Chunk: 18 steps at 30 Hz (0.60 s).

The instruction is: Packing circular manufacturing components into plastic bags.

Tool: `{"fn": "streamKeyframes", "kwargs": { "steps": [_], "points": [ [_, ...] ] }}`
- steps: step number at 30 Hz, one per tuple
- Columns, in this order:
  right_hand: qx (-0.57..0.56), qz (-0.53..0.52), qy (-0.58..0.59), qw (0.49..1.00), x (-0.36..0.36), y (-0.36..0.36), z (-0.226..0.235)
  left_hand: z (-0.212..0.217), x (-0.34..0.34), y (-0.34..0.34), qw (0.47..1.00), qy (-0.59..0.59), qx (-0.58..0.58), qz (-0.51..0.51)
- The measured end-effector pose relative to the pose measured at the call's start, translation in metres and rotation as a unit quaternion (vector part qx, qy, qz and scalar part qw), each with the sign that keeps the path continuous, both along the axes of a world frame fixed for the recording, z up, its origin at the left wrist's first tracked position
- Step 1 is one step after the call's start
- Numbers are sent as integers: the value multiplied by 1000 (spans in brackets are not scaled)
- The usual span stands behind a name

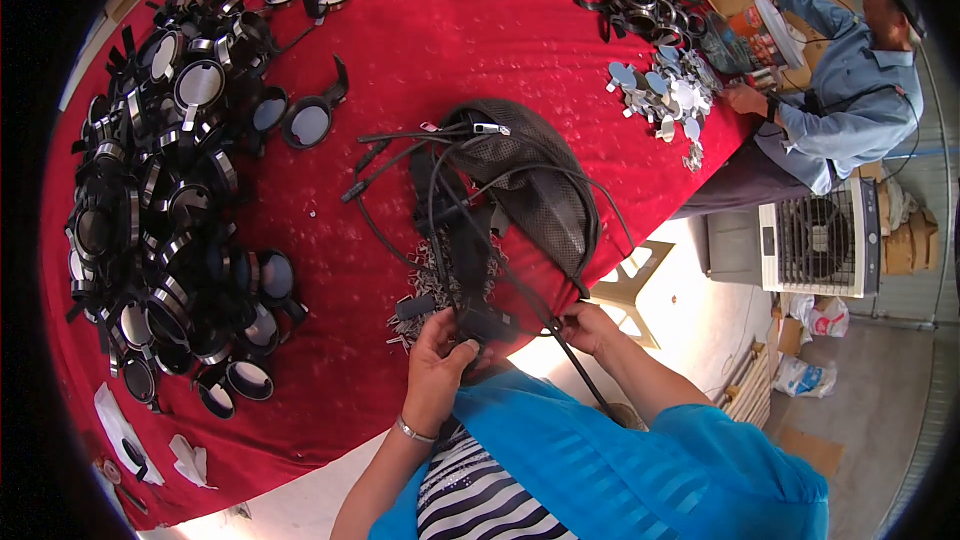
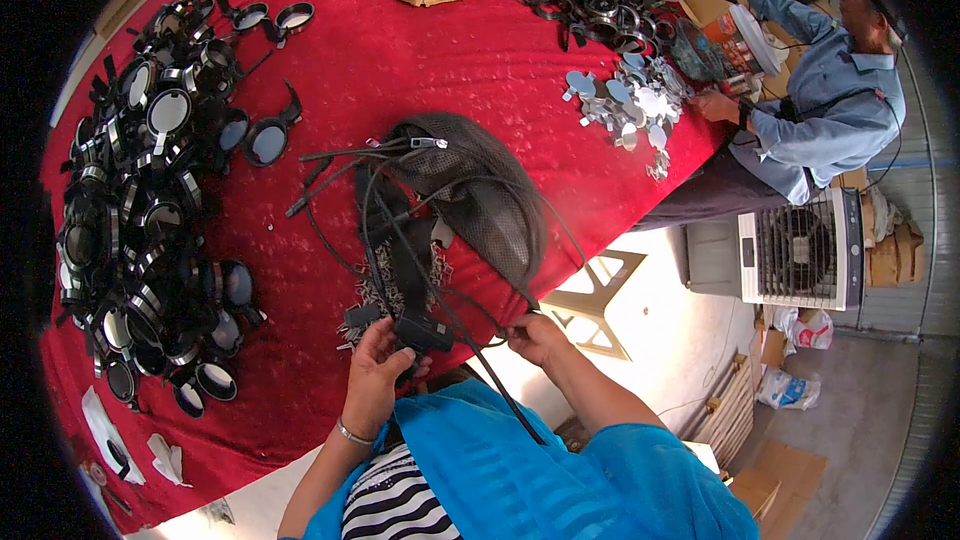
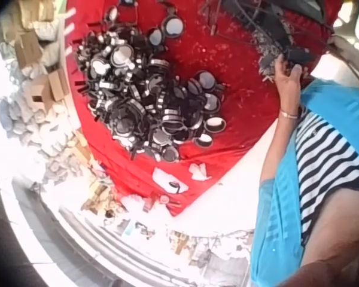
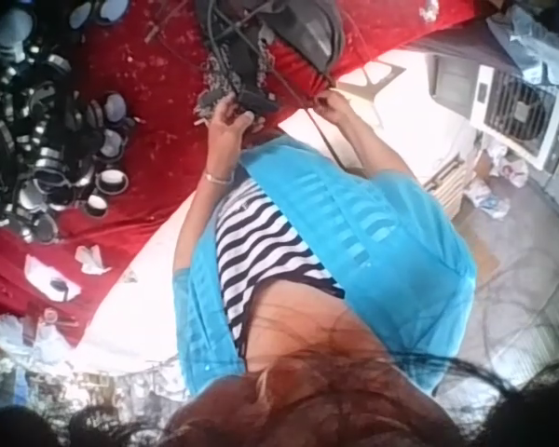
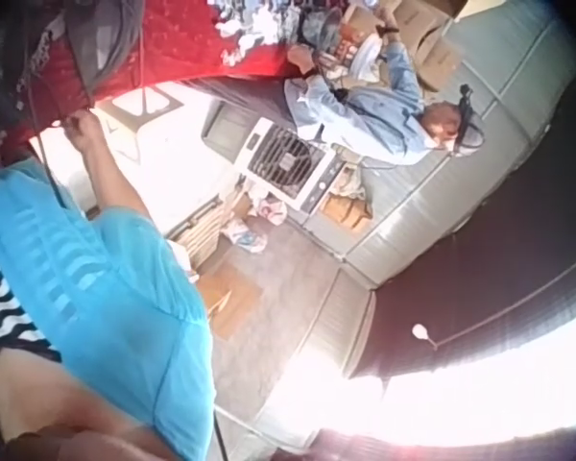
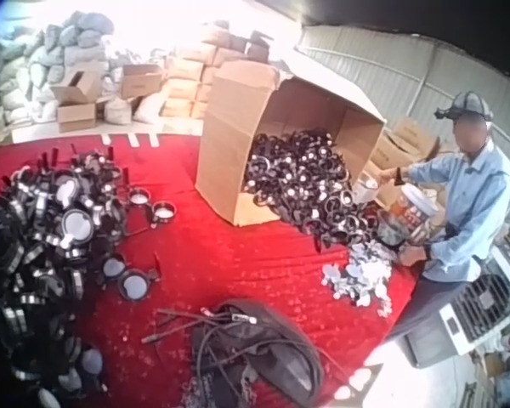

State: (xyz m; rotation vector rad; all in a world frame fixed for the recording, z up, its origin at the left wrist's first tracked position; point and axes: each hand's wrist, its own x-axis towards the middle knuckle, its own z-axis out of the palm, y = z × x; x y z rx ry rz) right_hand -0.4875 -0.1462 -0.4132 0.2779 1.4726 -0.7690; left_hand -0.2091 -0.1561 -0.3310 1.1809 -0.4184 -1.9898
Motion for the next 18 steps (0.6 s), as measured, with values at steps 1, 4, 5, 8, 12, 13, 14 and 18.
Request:
{"fn": "streamKeyframes", "kwargs": {
  "steps": [1,4,5,8,12,13,14,18],
  "points": [
    [-3,6,12,1000,-7,1,-2,0,1,-1,1000,-1,0,0],
    [-17,7,14,1000,-22,6,21,-2,4,-1,1000,14,8,-4],
    [-11,-2,27,1000,-22,9,34,-3,5,0,1000,7,9,-3],
    [-69,5,104,992,-34,13,65,-1,1,-2,1000,3,6,-16],
    [-266,37,158,950,-28,-20,98,-4,-3,1,999,8,-27,29],
    [-267,38,157,950,-30,-22,92,-7,-5,3,999,7,-28,30],
    [-253,80,196,944,-35,-24,79,-12,-9,5,997,8,-49,52],
    [-180,240,327,896,-29,-33,65,-26,-15,14,966,-190,-176,17]
  ]
}}
